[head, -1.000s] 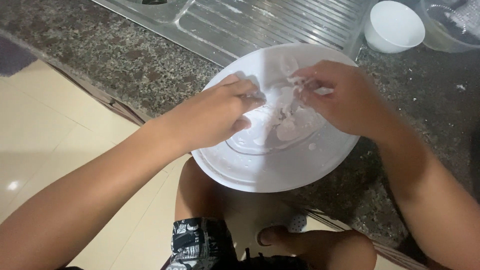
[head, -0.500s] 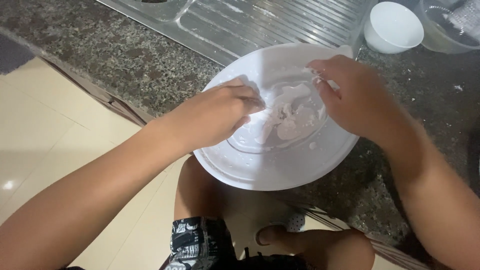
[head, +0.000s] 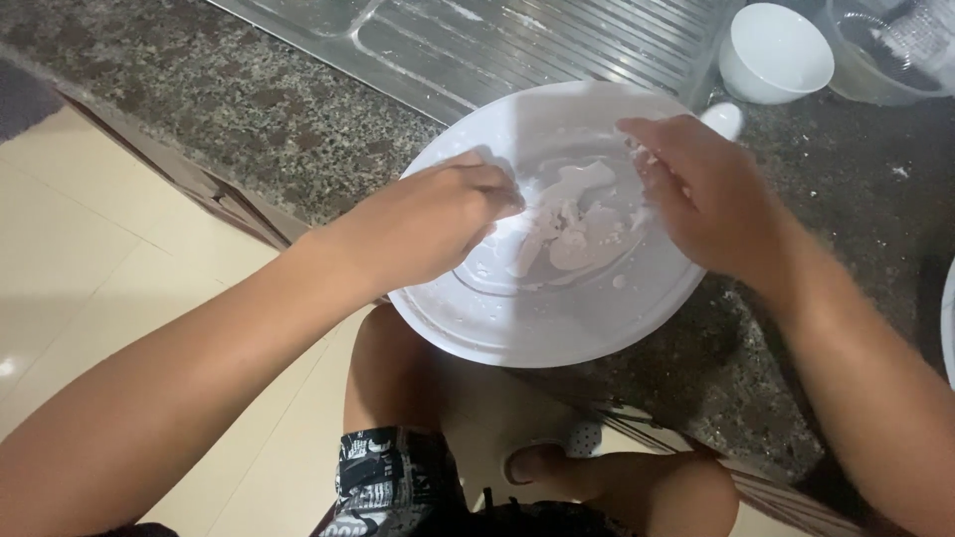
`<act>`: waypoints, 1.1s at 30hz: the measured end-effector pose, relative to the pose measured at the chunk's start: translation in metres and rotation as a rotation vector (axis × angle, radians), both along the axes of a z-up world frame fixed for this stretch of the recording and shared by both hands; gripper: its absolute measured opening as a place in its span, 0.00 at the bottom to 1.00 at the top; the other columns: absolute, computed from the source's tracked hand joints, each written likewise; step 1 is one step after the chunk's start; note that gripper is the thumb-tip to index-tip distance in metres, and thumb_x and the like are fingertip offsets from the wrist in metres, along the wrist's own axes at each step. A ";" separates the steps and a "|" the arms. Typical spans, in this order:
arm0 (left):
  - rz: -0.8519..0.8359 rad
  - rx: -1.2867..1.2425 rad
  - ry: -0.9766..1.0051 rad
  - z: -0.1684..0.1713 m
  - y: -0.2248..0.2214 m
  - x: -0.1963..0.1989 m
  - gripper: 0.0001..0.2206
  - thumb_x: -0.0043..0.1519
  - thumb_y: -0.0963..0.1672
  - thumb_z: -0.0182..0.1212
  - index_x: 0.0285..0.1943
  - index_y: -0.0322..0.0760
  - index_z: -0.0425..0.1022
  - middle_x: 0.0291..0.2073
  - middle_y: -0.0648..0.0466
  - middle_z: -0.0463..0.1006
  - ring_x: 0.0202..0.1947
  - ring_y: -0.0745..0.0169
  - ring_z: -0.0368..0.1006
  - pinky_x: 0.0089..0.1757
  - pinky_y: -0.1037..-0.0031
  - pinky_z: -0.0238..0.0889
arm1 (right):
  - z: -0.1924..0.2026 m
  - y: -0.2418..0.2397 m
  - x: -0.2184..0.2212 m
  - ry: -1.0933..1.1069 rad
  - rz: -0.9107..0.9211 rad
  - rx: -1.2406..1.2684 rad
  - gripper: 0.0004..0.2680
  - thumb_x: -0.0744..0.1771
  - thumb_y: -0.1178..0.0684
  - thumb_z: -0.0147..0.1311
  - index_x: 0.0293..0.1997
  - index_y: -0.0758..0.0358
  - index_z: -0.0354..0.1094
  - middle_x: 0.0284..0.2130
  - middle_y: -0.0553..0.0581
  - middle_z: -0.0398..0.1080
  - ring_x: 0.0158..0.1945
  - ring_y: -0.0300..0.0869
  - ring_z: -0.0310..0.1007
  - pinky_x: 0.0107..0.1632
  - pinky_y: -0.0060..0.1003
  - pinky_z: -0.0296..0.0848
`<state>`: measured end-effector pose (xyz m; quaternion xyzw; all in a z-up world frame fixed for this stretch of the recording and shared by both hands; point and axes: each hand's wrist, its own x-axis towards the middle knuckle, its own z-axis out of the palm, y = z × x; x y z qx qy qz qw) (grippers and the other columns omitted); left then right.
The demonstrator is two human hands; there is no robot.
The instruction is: The person is preparing small dough balls by pinching pieces from a larger mass and rolling them between their palms.
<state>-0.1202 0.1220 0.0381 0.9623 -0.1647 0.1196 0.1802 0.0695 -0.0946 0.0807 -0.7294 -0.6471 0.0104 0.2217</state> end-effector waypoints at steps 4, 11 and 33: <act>0.009 0.040 0.003 -0.001 0.000 0.000 0.21 0.54 0.29 0.51 0.56 0.23 0.76 0.45 0.41 0.77 0.49 0.44 0.68 0.47 0.62 0.67 | 0.000 -0.002 0.011 0.093 -0.114 -0.179 0.19 0.71 0.54 0.38 0.70 0.74 0.57 0.36 0.61 0.71 0.37 0.47 0.69 0.39 0.43 0.68; -0.022 0.059 -0.052 -0.007 0.002 0.000 0.20 0.53 0.30 0.52 0.55 0.23 0.76 0.45 0.39 0.76 0.49 0.42 0.69 0.50 0.62 0.65 | -0.025 -0.012 0.037 0.048 -0.135 -0.093 0.17 0.73 0.51 0.36 0.69 0.68 0.61 0.25 0.57 0.66 0.25 0.45 0.63 0.31 0.40 0.61; 0.067 -0.144 0.135 0.015 0.003 -0.003 0.17 0.63 0.38 0.53 0.62 0.29 0.71 0.56 0.41 0.74 0.59 0.41 0.67 0.55 0.54 0.60 | 0.016 0.000 -0.035 0.039 -0.132 -0.298 0.19 0.66 0.52 0.52 0.64 0.62 0.61 0.57 0.60 0.64 0.53 0.49 0.67 0.43 0.40 0.67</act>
